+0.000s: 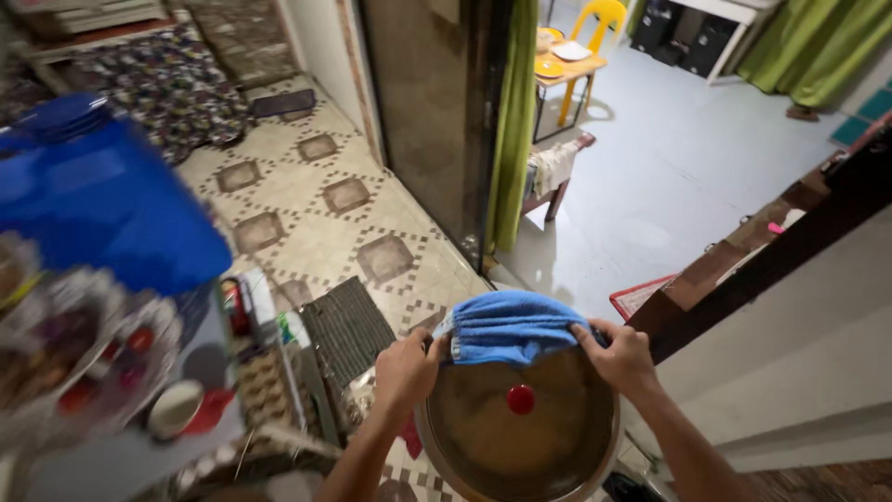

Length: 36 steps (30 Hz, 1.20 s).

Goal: The person places spoons onto plates at a dining table, carries a rice cooker pot from the kitchen to the dining room using a blue cloth, and then rinses their hands at a kitchen sink.

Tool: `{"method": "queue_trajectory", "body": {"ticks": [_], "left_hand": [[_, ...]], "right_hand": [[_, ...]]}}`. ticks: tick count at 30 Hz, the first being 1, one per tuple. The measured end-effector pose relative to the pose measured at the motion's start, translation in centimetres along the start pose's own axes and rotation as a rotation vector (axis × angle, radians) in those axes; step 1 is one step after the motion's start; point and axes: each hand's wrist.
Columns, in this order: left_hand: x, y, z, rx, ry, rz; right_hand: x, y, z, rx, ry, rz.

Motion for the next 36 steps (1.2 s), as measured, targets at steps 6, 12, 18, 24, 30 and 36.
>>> {"method": "queue_trajectory", "body": {"ticks": [6,12,18,24,30,36], "left_hand": [[2.8,-10.1,-7.8,0.036,-0.079,0.070],[10.0,-20.4,-14.2,0.114,-0.017,0.053],[15.1,-28.9,-24.1,0.047,-0.141,0.151],[18.2,-35.6,-33.8,0.183,-0.141,0.148],[23.4,-43.8,-42.3,0.273,-0.242,0.234],[27.9,-51.3,-49.9,0.364,-0.335,0.322]], "right_hand": [[-0.4,-8.6,-4.1,0.103,-0.081,0.003],[1.7,-17.0,-13.1,0.139,-0.056,-0.041],[0.6,-27.8,-21.3,0.208,-0.057,-0.081],[-1.3,-33.7,-26.5,0.236,-0.076,-0.205],[-2.5,-39.3,-31.9,0.335,0.041,-0.269],[-3.0,-44.4,-35.6,0.400,0.012,-0.368]]}}
Point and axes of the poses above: each hand's wrist, its own y-axis away from the middle knuckle, its own x-axis out of the palm, z = x × y, and after that the axes turned 15 degrees about -x, right-handed
